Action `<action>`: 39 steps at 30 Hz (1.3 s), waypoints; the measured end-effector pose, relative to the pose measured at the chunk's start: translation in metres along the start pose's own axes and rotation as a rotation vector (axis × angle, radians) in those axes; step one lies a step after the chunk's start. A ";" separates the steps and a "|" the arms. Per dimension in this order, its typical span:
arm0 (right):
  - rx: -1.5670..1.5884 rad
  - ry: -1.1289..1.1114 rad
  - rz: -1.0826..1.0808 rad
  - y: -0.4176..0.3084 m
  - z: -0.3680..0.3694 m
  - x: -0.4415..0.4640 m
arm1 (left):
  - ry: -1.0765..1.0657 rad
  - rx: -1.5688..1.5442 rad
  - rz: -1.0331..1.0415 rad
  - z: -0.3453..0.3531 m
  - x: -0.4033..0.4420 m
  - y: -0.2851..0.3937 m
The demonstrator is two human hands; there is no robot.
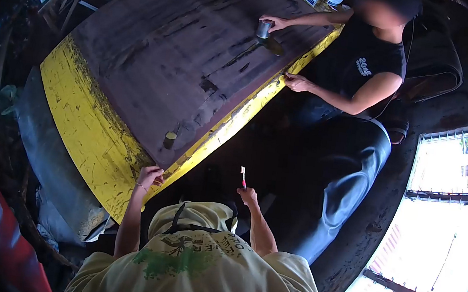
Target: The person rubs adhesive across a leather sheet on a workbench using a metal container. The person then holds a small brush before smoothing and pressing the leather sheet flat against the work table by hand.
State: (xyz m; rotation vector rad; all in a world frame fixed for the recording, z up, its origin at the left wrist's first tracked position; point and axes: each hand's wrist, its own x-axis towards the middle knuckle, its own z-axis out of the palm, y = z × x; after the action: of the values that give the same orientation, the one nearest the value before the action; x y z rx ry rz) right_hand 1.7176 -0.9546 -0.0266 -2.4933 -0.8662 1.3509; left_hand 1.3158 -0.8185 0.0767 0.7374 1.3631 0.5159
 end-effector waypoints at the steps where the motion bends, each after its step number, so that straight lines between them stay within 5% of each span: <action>1: 0.004 0.008 -0.001 -0.001 0.006 -0.002 | -0.041 0.022 0.027 -0.007 -0.002 -0.001; 3: 0.027 0.073 -0.048 -0.002 0.017 -0.016 | 0.016 0.097 0.123 -0.028 -0.001 -0.010; 5: 0.055 0.082 -0.039 -0.001 0.027 -0.030 | 0.277 0.134 0.299 -0.068 0.010 -0.033; 7: 0.080 0.086 -0.034 0.002 0.037 -0.046 | 0.730 0.511 0.504 -0.110 0.009 -0.041; 10: 0.048 0.028 0.046 0.001 0.039 -0.075 | 0.862 0.573 0.493 -0.166 0.004 -0.052; 12: 0.014 0.041 0.061 0.015 0.051 -0.082 | 1.176 1.089 0.430 -0.186 -0.015 -0.046; 16: 0.049 0.043 0.209 0.017 0.051 -0.104 | 1.221 1.182 0.345 -0.195 -0.020 -0.058; 39: 0.026 -0.019 0.066 0.014 0.068 -0.077 | 1.218 1.194 0.350 -0.182 -0.029 -0.051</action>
State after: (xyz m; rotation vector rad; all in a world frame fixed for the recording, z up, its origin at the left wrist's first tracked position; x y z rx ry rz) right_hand 1.6360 -1.0171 -0.0168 -2.5146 -0.7713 1.3999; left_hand 1.1276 -0.8427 0.0511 1.8085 2.7671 0.3697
